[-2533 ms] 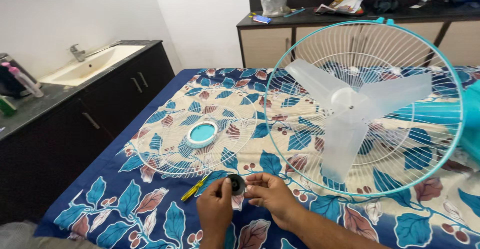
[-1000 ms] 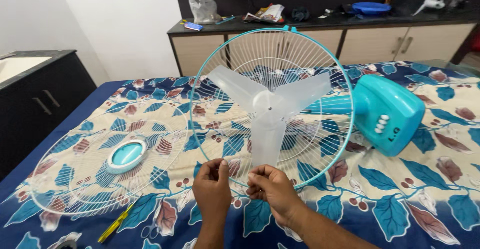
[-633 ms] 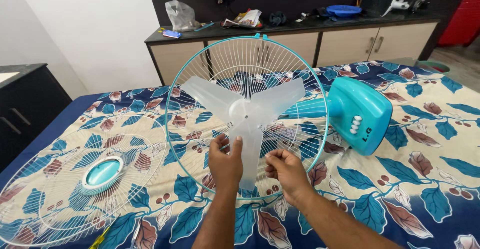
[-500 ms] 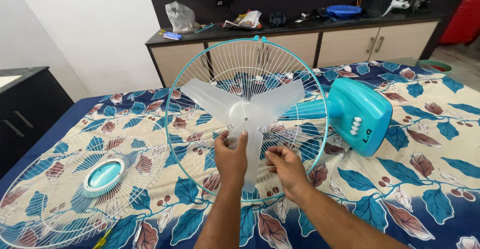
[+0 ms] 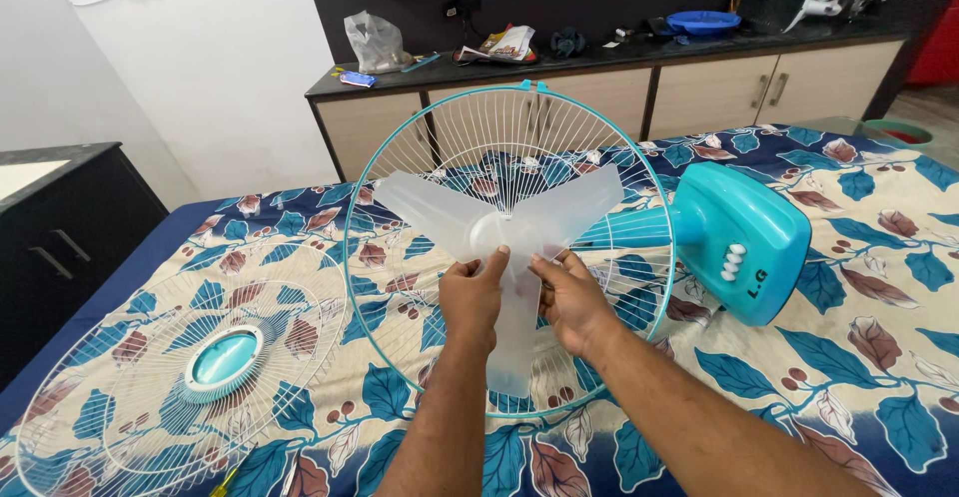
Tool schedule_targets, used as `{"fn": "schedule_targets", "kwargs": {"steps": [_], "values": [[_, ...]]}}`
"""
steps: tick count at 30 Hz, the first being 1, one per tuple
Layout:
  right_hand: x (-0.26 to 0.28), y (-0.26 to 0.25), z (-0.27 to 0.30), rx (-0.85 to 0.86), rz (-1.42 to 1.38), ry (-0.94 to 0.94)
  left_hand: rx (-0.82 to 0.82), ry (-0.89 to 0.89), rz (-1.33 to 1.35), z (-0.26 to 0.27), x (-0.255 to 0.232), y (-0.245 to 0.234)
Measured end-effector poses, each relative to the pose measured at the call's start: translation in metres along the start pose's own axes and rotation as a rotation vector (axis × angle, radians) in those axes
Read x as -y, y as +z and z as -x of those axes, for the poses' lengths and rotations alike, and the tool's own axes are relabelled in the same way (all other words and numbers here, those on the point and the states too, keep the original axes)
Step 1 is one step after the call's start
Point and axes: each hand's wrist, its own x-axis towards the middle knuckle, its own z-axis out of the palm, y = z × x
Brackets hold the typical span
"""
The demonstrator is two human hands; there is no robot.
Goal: The person disassembles a teal LG table fan on a floral-patterned bed. They remove the front grill, unscrew the blade nut, take off the blades, detach the rear grill, and use a screwdriver to remove screws from the motor housing and base.
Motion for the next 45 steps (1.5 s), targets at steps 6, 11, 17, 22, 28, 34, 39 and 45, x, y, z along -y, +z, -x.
{"fn": "schedule_targets", "kwargs": {"steps": [6,11,17,22,28,34,39,45], "values": [[0.004,0.007,0.008,0.043,-0.027,-0.008,0.040,0.107,0.002,0.004,-0.008,0.001],[0.002,0.005,0.009,0.109,-0.124,-0.024,0.068,0.082,-0.018,0.010,-0.016,-0.003],[0.001,0.003,0.016,0.232,-0.203,-0.080,0.151,0.135,0.152,0.012,-0.005,-0.009],[0.004,0.004,0.027,0.220,-0.208,-0.042,0.195,0.147,0.191,0.006,0.008,-0.012],[-0.001,0.005,0.028,0.288,-0.257,-0.067,0.350,0.199,0.341,0.010,0.016,-0.020],[-0.007,0.002,0.027,0.305,-0.261,-0.003,0.479,0.052,0.459,0.017,0.001,-0.020],[-0.011,-0.004,0.034,0.445,-0.195,-0.067,0.400,0.110,0.510,0.018,0.001,-0.020],[-0.028,-0.006,0.039,0.296,-0.094,0.015,0.323,0.010,0.701,0.027,0.016,-0.048]]}}
